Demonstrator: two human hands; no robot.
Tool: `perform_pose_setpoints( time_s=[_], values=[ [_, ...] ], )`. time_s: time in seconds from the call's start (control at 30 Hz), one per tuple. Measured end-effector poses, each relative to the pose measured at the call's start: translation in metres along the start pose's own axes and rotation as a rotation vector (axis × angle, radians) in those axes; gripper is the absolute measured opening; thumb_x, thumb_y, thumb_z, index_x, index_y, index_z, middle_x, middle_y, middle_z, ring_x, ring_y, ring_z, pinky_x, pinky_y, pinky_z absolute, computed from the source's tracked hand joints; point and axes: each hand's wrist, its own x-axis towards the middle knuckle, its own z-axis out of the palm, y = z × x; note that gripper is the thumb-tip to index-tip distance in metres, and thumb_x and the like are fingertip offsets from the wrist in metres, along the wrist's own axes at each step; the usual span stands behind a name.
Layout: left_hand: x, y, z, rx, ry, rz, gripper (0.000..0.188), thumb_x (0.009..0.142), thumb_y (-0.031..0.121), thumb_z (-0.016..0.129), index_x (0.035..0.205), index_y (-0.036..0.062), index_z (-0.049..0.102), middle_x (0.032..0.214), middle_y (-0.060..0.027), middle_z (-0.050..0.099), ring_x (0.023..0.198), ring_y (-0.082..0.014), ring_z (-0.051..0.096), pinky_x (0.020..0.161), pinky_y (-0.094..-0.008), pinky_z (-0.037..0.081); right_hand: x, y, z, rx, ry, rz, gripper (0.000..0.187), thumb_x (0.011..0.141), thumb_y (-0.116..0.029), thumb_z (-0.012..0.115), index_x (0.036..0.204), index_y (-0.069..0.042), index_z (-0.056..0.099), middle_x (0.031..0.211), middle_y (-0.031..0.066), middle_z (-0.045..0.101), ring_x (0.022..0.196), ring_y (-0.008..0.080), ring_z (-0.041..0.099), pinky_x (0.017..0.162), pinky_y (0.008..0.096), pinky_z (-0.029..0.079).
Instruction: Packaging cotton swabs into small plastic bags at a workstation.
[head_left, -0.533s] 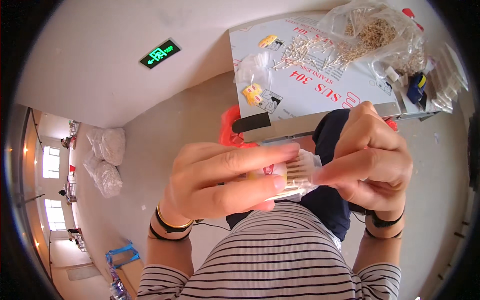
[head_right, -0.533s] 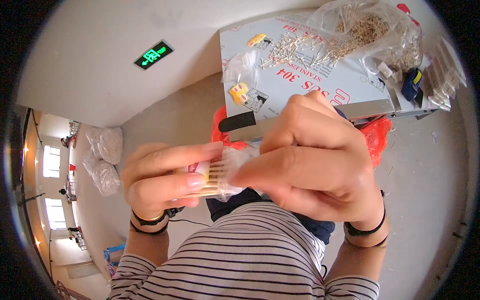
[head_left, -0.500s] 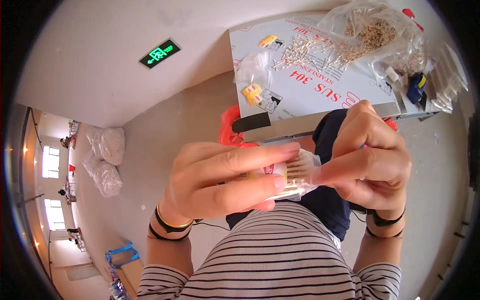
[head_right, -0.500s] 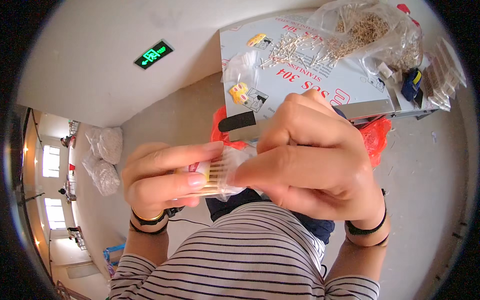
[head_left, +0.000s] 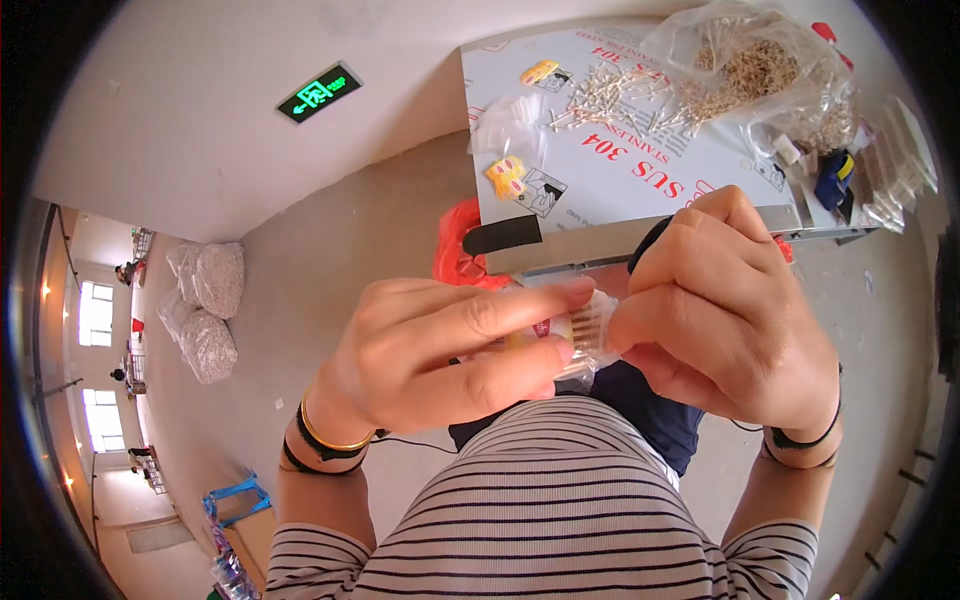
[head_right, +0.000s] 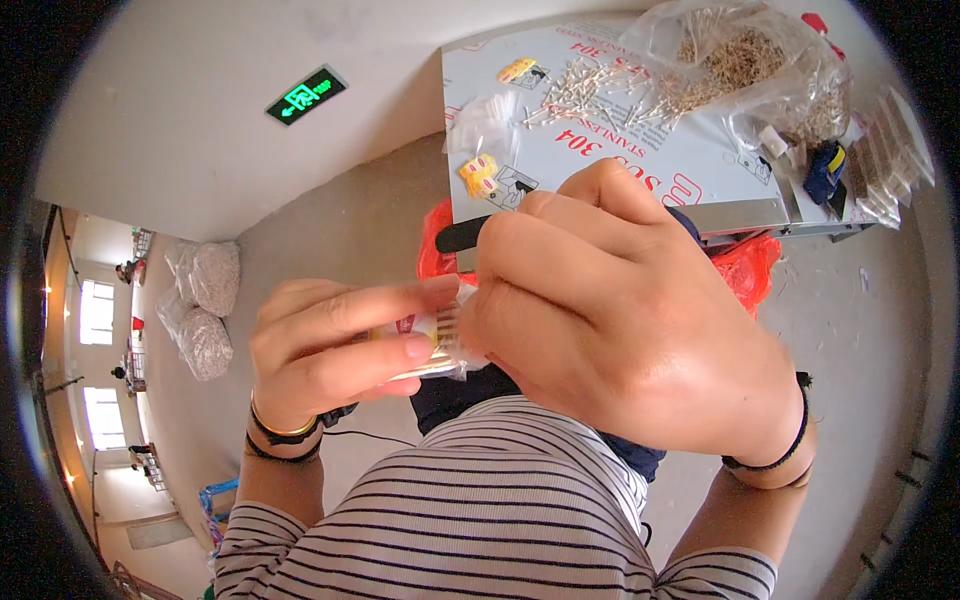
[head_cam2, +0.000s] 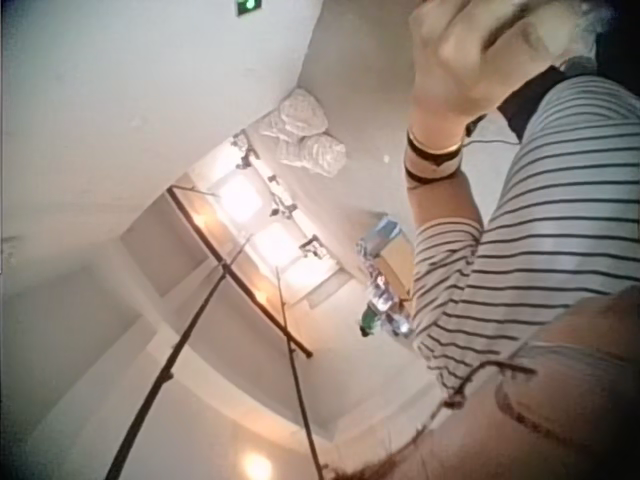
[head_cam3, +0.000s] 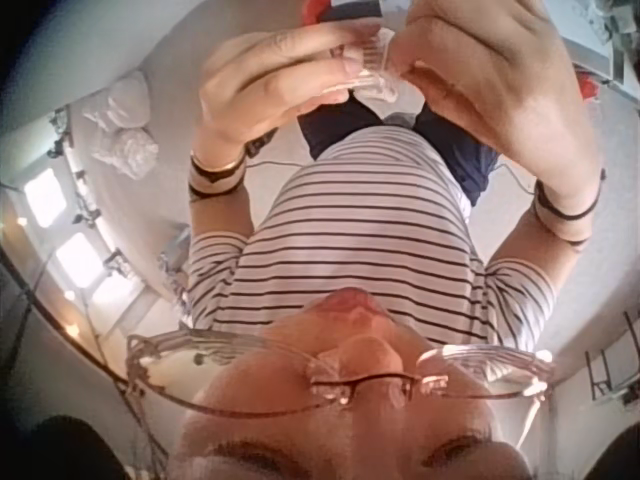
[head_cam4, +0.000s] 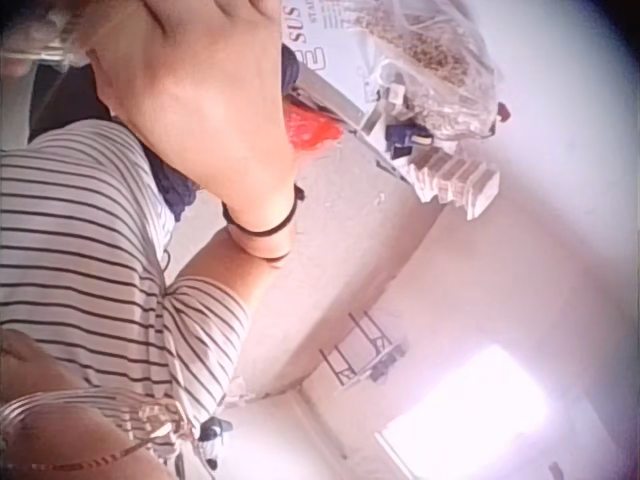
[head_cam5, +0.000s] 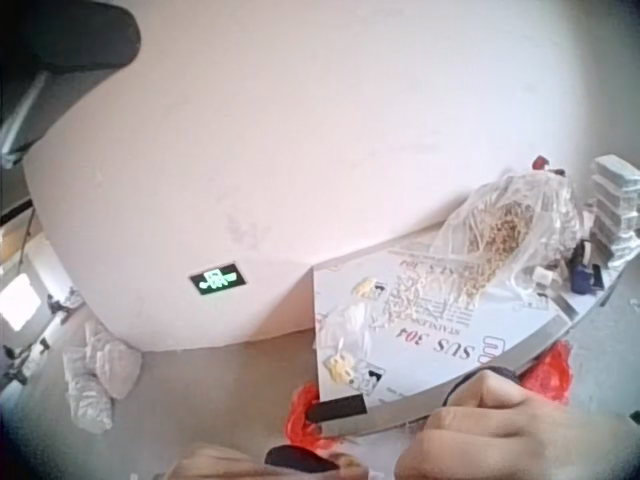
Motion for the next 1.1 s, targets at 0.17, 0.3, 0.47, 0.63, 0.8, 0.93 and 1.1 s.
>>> perform_pose_setpoints(
  time_s=[0.17,0.3,0.47,0.63,0.8,0.93,1.1],
  values=[
    [-0.011,-0.005,-0.002,0.041,0.056,0.001,0.031,0.082,0.019,0.080,0.107,0.0082,0.065,0.113,-0.0230,0.074,0.068,-0.0229,0.071,0.054,-0.0287,0.054,-0.008,0.009,-0.006,-0.032,-0.018,0.173,0.028,0.059,-0.003,0.079,0.083,-0.009,0.066,0.086,0.0042,0.058,0.082,0.0251,0.055,0.078,0.0372,0.043],
    [-0.016,-0.004,-0.010,-0.040,0.073,-0.063,0.027,0.090,0.024,0.075,0.106,0.0055,0.063,0.111,-0.0290,0.072,0.077,-0.0284,0.075,0.061,-0.0316,0.058,-0.034,0.027,-0.001,-0.273,-0.042,0.423,0.014,0.074,-0.003,0.073,0.083,-0.004,0.062,0.080,0.0076,0.057,0.080,0.0296,0.058,0.080,0.0380,0.044],
    [-0.025,-0.015,-0.009,-0.176,0.112,-0.097,0.031,0.082,0.011,0.081,0.109,0.0061,0.066,0.120,-0.0210,0.072,0.080,-0.0235,0.076,0.067,-0.0299,0.060,-0.028,0.019,0.001,-0.208,0.053,0.534,0.010,0.077,0.000,0.072,0.084,-0.002,0.066,0.079,0.0086,0.059,0.076,0.0271,0.059,0.075,0.0349,0.046],
    [-0.026,-0.018,-0.007,-0.245,0.176,-0.129,0.024,0.090,0.008,0.075,0.111,0.0020,0.065,0.120,-0.0238,0.071,0.087,-0.0311,0.077,0.071,-0.0342,0.062,-0.013,0.003,0.011,0.194,0.206,0.578,0.011,0.081,-0.002,0.071,0.091,0.001,0.069,0.084,0.0061,0.064,0.083,0.0180,0.059,0.082,0.0296,0.044],
    [-0.025,-0.017,-0.004,-0.348,0.225,-0.221,0.021,0.097,0.012,0.069,0.111,-0.0020,0.061,0.118,-0.0315,0.068,0.101,-0.0401,0.073,0.082,-0.0420,0.061,0.004,0.000,0.036,0.519,0.206,0.442,0.016,0.081,-0.009,0.075,0.092,-0.002,0.067,0.088,0.0042,0.063,0.085,0.0166,0.056,0.083,0.0285,0.041],
    [-0.036,-0.027,0.009,-0.402,0.355,-0.247,0.015,0.098,0.004,0.065,0.112,-0.0017,0.062,0.117,-0.0236,0.072,0.089,-0.0275,0.077,0.071,-0.0326,0.063,0.009,0.000,0.053,0.626,0.207,0.432,0.018,0.082,-0.011,0.076,0.092,-0.003,0.063,0.092,0.0029,0.057,0.085,0.0146,0.052,0.081,0.0280,0.039],
    [-0.033,-0.014,0.009,-0.524,0.437,-0.470,0.020,0.102,0.015,0.062,0.116,-0.0004,0.061,0.104,-0.0137,0.074,0.069,-0.0089,0.067,0.055,-0.0203,0.051,0.008,0.003,0.063,0.763,0.289,0.534,0.015,0.085,-0.010,0.074,0.090,-0.004,0.061,0.090,0.0017,0.055,0.088,0.0128,0.051,0.083,0.0262,0.038]
  ],
)
